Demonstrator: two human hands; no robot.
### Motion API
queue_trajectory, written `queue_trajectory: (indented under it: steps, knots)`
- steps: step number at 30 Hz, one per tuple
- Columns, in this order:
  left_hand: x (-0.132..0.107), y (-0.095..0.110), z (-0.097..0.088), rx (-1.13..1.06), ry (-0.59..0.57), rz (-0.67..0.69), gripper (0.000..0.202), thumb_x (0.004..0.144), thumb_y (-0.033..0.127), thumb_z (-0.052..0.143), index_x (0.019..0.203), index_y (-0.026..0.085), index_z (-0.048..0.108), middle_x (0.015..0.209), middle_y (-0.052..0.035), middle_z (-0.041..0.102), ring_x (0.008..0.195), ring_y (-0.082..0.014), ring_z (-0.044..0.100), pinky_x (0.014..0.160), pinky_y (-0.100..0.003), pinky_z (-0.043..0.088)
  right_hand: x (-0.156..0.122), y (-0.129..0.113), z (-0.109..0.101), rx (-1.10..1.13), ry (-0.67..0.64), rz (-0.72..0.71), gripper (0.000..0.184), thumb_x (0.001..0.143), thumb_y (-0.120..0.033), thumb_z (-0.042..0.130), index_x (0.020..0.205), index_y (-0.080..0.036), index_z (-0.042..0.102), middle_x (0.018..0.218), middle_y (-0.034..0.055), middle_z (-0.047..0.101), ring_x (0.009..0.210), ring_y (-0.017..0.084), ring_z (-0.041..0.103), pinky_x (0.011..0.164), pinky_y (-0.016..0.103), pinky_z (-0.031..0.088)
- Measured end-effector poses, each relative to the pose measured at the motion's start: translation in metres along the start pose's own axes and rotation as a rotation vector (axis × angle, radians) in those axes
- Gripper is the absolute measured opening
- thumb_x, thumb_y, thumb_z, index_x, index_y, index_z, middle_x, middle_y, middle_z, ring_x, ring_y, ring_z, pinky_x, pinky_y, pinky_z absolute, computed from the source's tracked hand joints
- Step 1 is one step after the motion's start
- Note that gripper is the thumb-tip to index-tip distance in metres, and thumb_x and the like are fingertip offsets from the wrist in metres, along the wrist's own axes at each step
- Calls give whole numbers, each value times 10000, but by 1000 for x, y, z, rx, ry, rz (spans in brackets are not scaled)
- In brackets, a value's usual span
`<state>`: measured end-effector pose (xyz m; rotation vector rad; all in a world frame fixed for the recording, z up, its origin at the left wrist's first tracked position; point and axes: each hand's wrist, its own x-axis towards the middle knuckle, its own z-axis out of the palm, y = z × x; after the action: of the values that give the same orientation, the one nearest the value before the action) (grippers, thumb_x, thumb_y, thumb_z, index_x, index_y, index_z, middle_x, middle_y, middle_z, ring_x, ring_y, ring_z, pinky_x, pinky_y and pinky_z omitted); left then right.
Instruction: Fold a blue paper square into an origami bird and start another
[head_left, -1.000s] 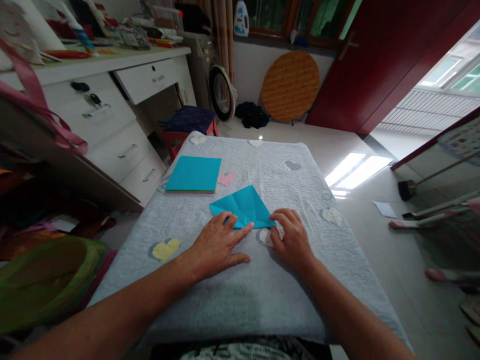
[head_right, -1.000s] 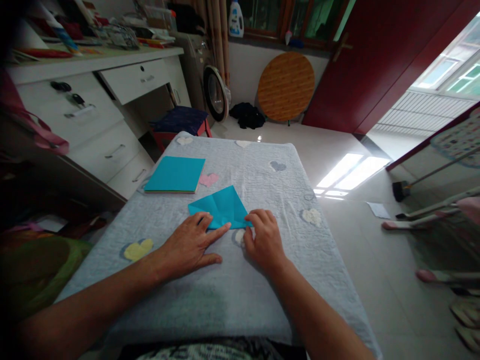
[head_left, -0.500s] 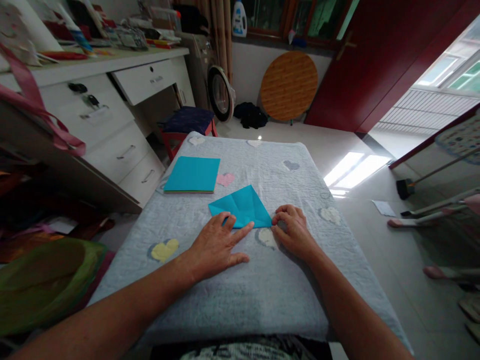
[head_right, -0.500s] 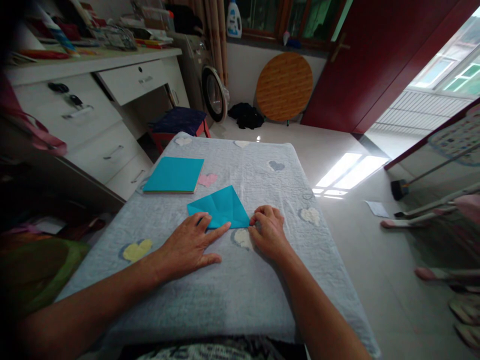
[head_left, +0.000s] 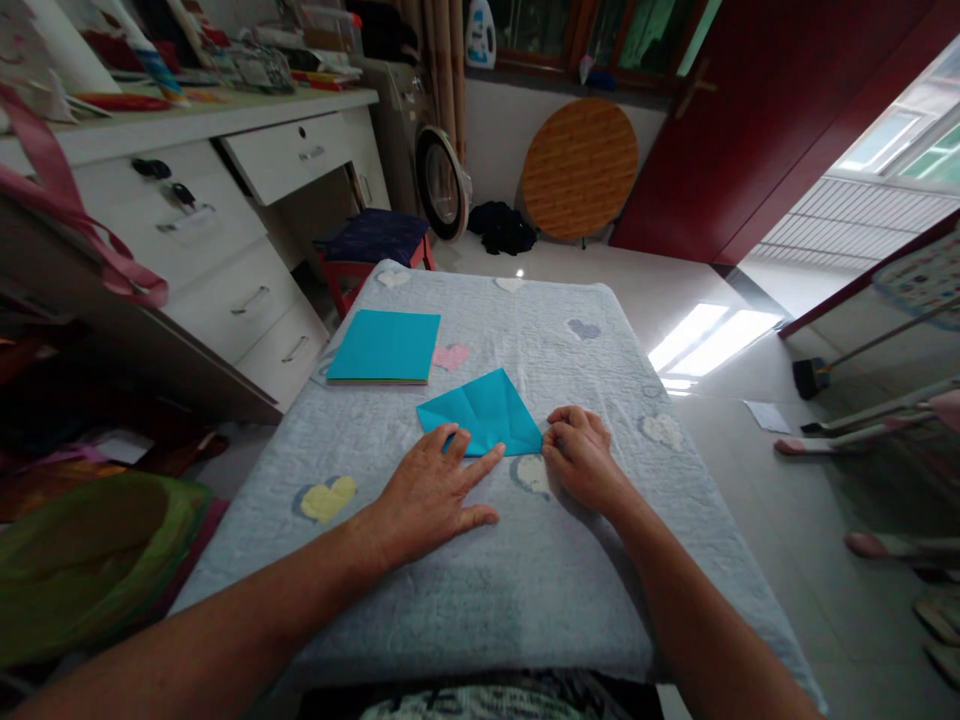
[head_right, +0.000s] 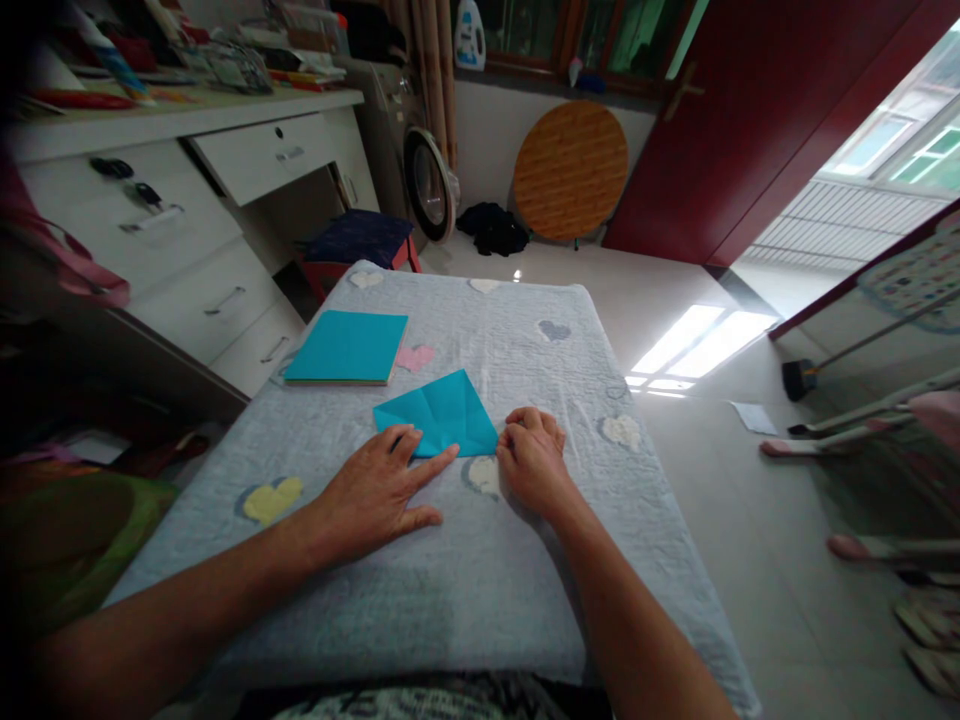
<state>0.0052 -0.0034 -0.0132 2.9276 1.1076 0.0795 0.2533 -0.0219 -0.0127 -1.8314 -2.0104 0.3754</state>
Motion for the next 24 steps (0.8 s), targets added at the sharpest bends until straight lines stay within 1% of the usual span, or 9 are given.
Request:
queue_trajectory:
  steps: [8,11,15,17,19,20,21,23,24]
  knots:
    - [1,3,-5,19,-32,-22,776,827,716,554,1484,320,442,1287,-160,506,1186,-357,402,1022,-469,336,0,-3,1,-40,1,100,79,815,-187,541,814,-218,614,1082,76,572,1048,277,484,906,448,345]
    - [1,3,-4,23,-20,-20,776,825,725,545,1481,322,446,1286,-159,508,1184,-355,402,1023,-468,335,0,1,1,-29,23,99,117,802,-172,524,850,-227,615,1073,77,573,1042,279,482,904,449,344]
    - [0,1,-1,22,-8,-14,766,837,732,519,1480,322,447,1282,-151,511,1185,-351,398,1024,-465,333,-1,7,-1,12,28,92,225,744,-93,477,880,-228,593,1058,69,581,1044,266,487,914,435,346]
    - [0,1,-1,22,-10,-12,767,838,732,518,1482,321,444,1282,-153,513,1187,-354,394,1018,-466,335,-2,7,-1,32,27,105,256,747,-85,459,917,-229,585,1062,68,580,1054,266,486,919,436,344]
    - [0,1,-2,17,-11,-13,772,834,732,526,1483,323,441,1283,-154,515,1187,-356,391,1015,-468,334,-3,3,1,19,51,100,188,823,-160,474,961,-233,580,1072,73,576,1056,276,481,926,450,340]
    - [0,1,-2,15,-11,-15,771,833,729,532,1483,324,442,1284,-154,516,1186,-356,391,1014,-469,335,-3,0,3,-2,71,89,143,862,-235,496,981,-234,577,1074,77,574,1055,283,478,928,458,338]
    - [0,2,-3,13,-12,-16,770,832,726,539,1482,324,443,1284,-153,517,1185,-356,393,1013,-470,335,-4,-3,5,-30,92,76,151,884,-323,526,997,-234,573,1072,81,572,1052,291,477,929,466,336]
    - [1,2,-4,14,-16,-16,767,831,717,552,1480,323,446,1283,-151,518,1179,-353,398,1011,-471,338,-4,-10,9,-97,125,68,280,864,-468,589,1005,-228,563,1053,89,565,1039,304,475,921,475,337]
    - [1,3,-5,16,-19,-15,766,832,713,556,1481,322,445,1284,-150,517,1178,-353,401,1009,-472,340,-4,-13,10,-128,133,72,324,846,-502,611,1005,-224,559,1045,92,560,1035,309,475,916,477,339]
